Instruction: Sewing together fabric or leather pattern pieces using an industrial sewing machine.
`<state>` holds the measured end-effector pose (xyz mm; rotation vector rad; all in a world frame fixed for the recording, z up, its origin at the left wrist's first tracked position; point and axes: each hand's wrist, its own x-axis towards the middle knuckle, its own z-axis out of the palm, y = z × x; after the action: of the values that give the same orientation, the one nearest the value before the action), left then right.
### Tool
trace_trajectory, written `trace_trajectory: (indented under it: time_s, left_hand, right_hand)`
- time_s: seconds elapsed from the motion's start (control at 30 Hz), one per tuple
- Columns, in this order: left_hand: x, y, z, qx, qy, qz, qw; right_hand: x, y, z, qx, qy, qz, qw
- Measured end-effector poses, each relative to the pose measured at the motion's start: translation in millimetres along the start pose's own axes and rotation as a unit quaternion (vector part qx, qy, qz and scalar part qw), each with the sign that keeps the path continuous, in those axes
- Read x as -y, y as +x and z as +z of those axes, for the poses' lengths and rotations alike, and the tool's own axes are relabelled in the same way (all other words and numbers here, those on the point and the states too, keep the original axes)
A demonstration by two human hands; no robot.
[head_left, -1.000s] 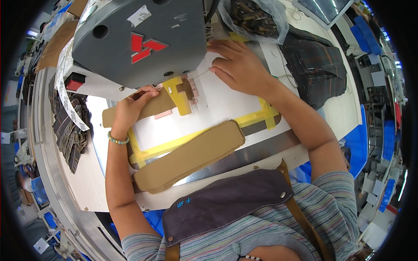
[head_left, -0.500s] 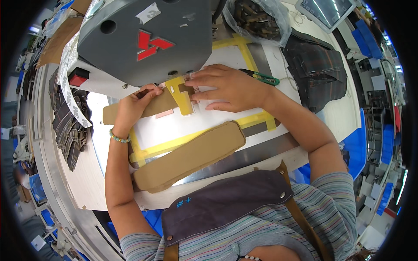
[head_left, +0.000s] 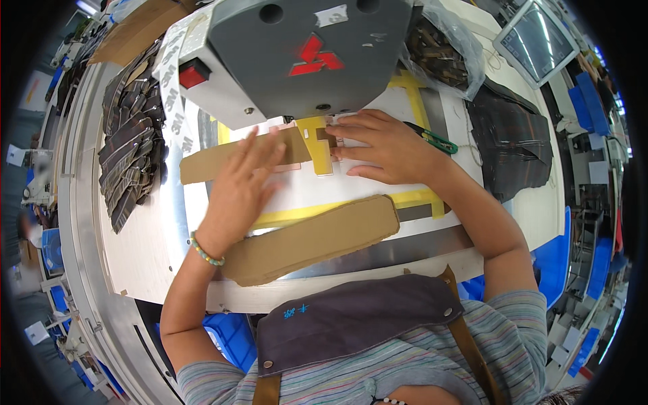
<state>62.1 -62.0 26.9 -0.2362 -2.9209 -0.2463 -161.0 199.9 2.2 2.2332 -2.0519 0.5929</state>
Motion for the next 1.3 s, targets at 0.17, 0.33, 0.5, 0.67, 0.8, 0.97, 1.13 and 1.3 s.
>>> trace_trajectory:
  time_s: [0.17, 0.33, 0.5, 0.67, 0.8, 0.97, 1.13, 1.3]
  left_hand:
    - [-0.1, -29.8, 4.0, 0.031, -0.064, -0.05, 0.996]
    - [68.9, -35.1, -33.0, -0.076, 0.077, -0.111, 0.988]
    - [206.6, -58.9, -76.8, -0.108, 0.152, -0.253, 0.949]
    - [299.8, -76.7, -76.3, -0.057, 0.14, -0.26, 0.954]
    - [317.7, -67.2, -76.9, -0.037, 0.123, -0.291, 0.948]
    - [303.6, -68.3, -86.9, -0.149, 0.138, -0.23, 0.952]
    - [215.5, -32.7, -105.8, -0.291, -0.001, -0.252, 0.923]
    - [71.7, -6.6, -88.5, -0.145, -0.164, -0.033, 0.975]
  right_hand:
    - [6.9, 4.3, -7.1, 0.013, -0.012, -0.007, 1.0]
    - [10.8, 1.4, -16.3, 0.051, 0.001, 0.022, 0.998]
    - [12.5, 2.1, -16.0, -0.001, 0.029, 0.038, 0.999]
    - [11.1, 5.4, -13.0, -0.01, 0.032, 0.052, 0.998]
    - [10.7, 3.7, -14.3, -0.012, 0.033, 0.055, 0.998]
    - [10.0, 3.8, -16.9, -0.015, 0.044, 0.054, 0.997]
    - [13.0, 4.1, -26.2, -0.077, 0.075, 0.048, 0.993]
    - [54.7, 23.5, -34.4, -0.07, 0.29, 0.123, 0.946]
